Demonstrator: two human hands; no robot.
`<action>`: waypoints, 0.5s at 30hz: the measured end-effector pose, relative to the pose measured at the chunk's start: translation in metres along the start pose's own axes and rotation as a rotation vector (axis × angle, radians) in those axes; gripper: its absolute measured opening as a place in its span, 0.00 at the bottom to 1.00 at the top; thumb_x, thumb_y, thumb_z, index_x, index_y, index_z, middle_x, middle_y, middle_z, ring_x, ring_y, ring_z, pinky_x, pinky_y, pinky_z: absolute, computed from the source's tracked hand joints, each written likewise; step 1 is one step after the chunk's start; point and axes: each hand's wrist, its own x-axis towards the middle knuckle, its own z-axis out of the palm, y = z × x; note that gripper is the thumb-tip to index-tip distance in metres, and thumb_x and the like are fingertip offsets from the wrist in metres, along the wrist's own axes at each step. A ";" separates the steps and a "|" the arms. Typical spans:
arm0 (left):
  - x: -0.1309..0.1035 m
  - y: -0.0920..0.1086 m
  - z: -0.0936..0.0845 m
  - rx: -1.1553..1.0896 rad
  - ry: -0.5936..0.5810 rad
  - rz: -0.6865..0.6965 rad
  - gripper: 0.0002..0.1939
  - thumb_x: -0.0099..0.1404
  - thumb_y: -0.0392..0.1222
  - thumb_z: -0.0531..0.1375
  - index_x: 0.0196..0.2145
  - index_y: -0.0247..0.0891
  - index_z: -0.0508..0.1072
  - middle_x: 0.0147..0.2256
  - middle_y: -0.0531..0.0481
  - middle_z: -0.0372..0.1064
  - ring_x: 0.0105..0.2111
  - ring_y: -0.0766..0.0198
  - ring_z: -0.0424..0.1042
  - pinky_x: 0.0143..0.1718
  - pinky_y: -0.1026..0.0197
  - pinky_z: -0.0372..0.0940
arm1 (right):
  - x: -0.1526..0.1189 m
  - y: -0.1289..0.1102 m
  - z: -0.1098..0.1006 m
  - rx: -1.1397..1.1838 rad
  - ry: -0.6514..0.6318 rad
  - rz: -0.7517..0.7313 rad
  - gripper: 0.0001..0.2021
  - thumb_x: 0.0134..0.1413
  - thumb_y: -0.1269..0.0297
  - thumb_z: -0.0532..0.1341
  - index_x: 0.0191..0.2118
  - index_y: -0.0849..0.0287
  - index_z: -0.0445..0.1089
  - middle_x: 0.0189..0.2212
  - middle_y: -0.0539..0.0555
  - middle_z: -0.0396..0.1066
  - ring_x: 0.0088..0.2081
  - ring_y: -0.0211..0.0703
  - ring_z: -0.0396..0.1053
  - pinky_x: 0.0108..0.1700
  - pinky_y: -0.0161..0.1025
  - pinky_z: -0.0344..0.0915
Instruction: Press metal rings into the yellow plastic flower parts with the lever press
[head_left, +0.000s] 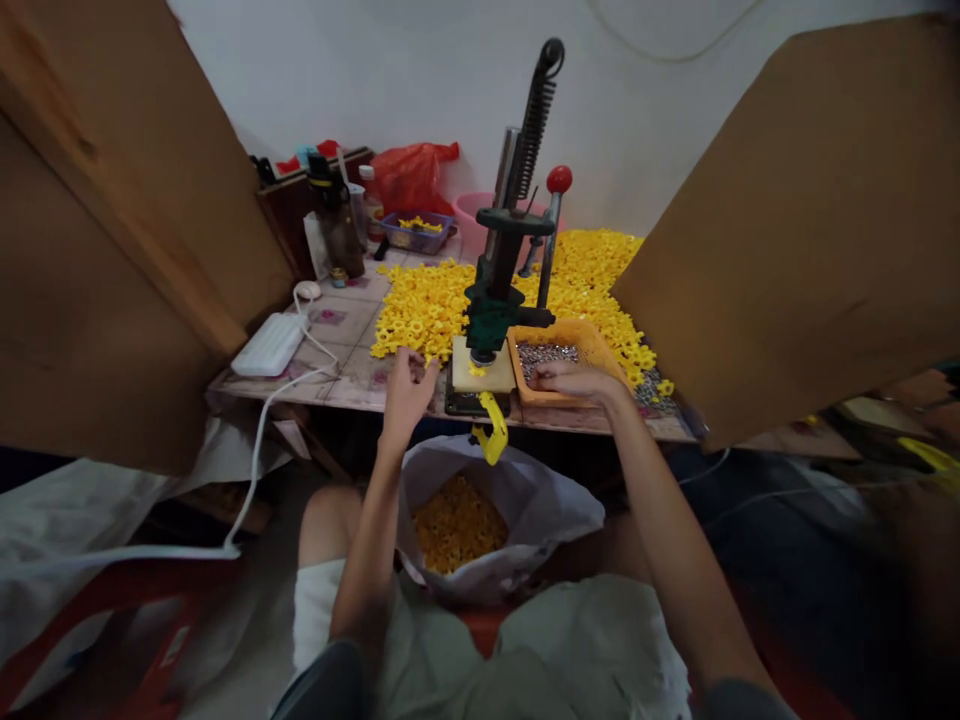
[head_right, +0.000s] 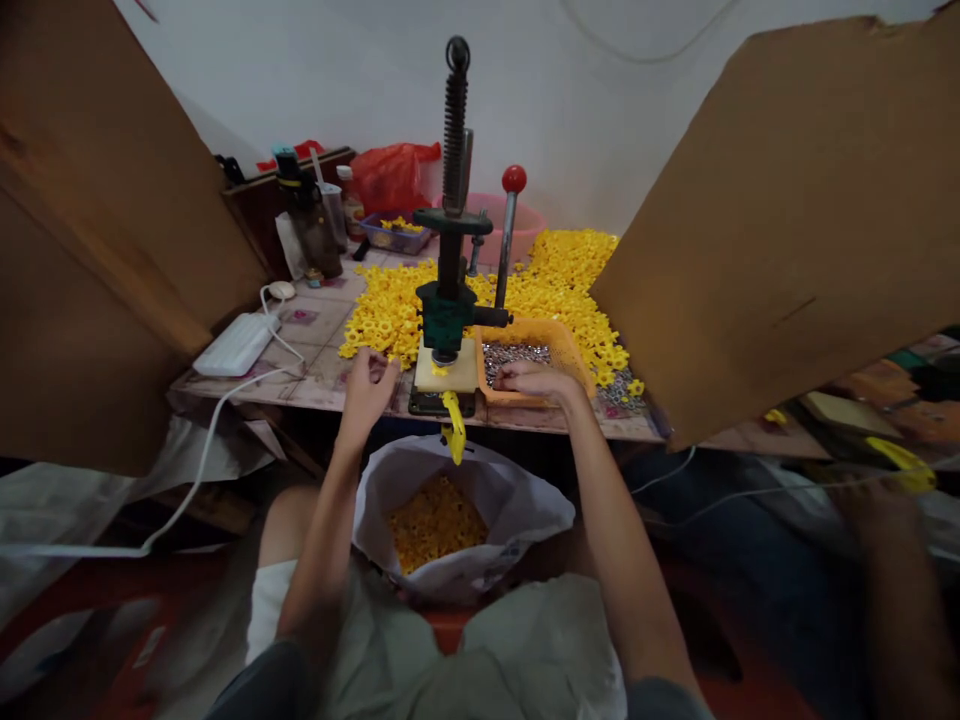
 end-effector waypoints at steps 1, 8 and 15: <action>0.000 -0.001 0.005 -0.126 -0.014 -0.002 0.21 0.76 0.58 0.62 0.56 0.42 0.70 0.43 0.45 0.74 0.33 0.61 0.75 0.37 0.58 0.71 | 0.001 0.000 0.000 0.066 -0.044 0.054 0.04 0.53 0.69 0.69 0.28 0.58 0.77 0.26 0.50 0.77 0.29 0.41 0.73 0.38 0.39 0.74; 0.000 0.001 0.022 -0.346 -0.192 -0.011 0.28 0.71 0.63 0.66 0.58 0.42 0.75 0.56 0.39 0.75 0.33 0.66 0.74 0.25 0.67 0.66 | 0.003 0.013 -0.005 0.332 0.142 0.147 0.09 0.48 0.77 0.68 0.36 0.60 0.82 0.35 0.57 0.83 0.36 0.47 0.80 0.46 0.46 0.79; 0.001 0.002 0.022 -0.354 -0.207 -0.026 0.25 0.67 0.56 0.70 0.56 0.40 0.82 0.50 0.42 0.80 0.29 0.67 0.69 0.25 0.66 0.64 | -0.004 0.003 0.016 0.055 0.531 -0.047 0.10 0.58 0.60 0.69 0.42 0.59 0.82 0.45 0.60 0.85 0.49 0.56 0.82 0.59 0.53 0.76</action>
